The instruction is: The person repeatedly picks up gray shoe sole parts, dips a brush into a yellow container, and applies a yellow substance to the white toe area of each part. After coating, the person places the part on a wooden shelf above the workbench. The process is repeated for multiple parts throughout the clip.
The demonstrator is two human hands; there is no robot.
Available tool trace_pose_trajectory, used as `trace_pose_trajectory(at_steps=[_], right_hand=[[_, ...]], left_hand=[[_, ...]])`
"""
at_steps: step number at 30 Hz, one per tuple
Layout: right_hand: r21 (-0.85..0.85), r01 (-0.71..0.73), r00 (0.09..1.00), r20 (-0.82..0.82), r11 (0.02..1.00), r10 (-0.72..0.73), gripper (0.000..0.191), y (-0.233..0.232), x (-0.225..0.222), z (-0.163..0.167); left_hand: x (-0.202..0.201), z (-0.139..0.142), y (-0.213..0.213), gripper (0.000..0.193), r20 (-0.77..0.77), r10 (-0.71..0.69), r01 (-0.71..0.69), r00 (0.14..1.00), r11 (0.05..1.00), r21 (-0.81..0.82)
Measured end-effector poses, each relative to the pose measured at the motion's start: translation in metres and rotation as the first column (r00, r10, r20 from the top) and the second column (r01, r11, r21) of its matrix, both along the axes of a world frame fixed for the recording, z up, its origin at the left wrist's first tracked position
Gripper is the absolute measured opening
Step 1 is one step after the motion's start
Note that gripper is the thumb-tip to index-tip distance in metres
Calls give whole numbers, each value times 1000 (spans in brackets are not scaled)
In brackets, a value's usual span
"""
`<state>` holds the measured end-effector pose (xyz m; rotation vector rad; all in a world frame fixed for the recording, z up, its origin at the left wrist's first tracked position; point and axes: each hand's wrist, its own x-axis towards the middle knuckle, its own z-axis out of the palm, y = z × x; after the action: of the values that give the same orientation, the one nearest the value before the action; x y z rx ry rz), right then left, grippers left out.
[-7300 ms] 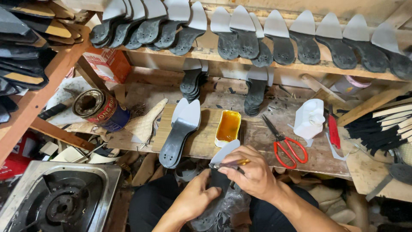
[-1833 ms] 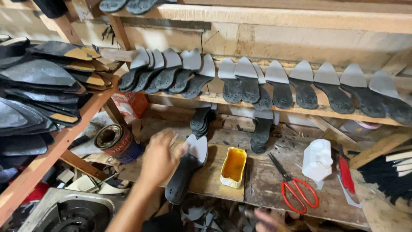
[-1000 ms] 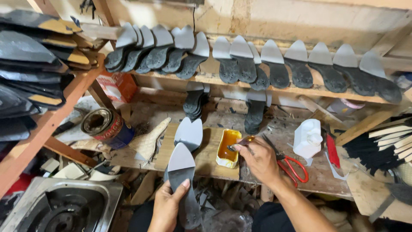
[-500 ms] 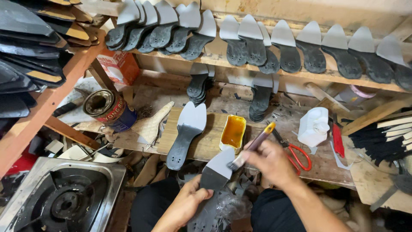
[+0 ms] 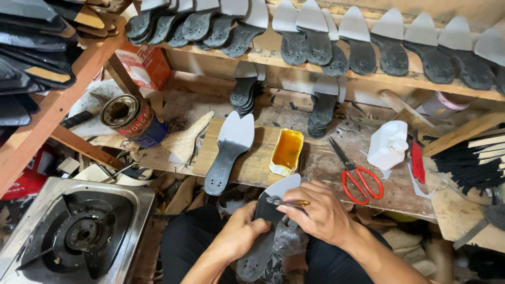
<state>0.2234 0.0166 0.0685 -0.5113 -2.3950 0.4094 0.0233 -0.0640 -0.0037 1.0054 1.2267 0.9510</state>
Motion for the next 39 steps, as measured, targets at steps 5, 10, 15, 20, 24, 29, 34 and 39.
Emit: trace_pose_trajectory(at_steps=[5, 10, 15, 20, 24, 29, 34, 39], right_hand=[[-46, 78, 982, 175, 996, -69, 19, -2, 23, -5], [-232, 217, 963, -107, 948, -247, 13, -2, 36, -7], [220, 301, 942, -222, 928, -253, 12, -8, 15, -15], [-64, 151, 951, -263, 986, -162, 19, -25, -2, -25], [-129, 403, 896, -148, 906, -419, 15, -12, 12, -23], [76, 289, 903, -354, 954, -245, 17, -9, 23, -22], [-270, 206, 953, -163, 941, -255, 16, -16, 31, -25], [-158, 337, 859, -351, 928, -372, 17, -3, 38, -24]], left_hand=[[-5, 0, -1, 35, 27, 29, -28, 999, 999, -36], [0, -2, -2, 37, -3, 10, -10, 1000, 999, -35], [11, -8, -4, 36, 27, -27, 27, 999, 1000, 8], [14, -14, -6, 33, 63, -24, 23, 998, 1000, 9], [9, -10, -10, 36, 92, -3, 2, 996, 1000, 13], [10, -2, -9, 36, 155, 0, 4, 988, 1000, -25], [14, -3, -4, 38, 194, -1, 7, 981, 1000, -29], [14, -6, -4, 39, 201, -16, 22, 979, 999, -27]])
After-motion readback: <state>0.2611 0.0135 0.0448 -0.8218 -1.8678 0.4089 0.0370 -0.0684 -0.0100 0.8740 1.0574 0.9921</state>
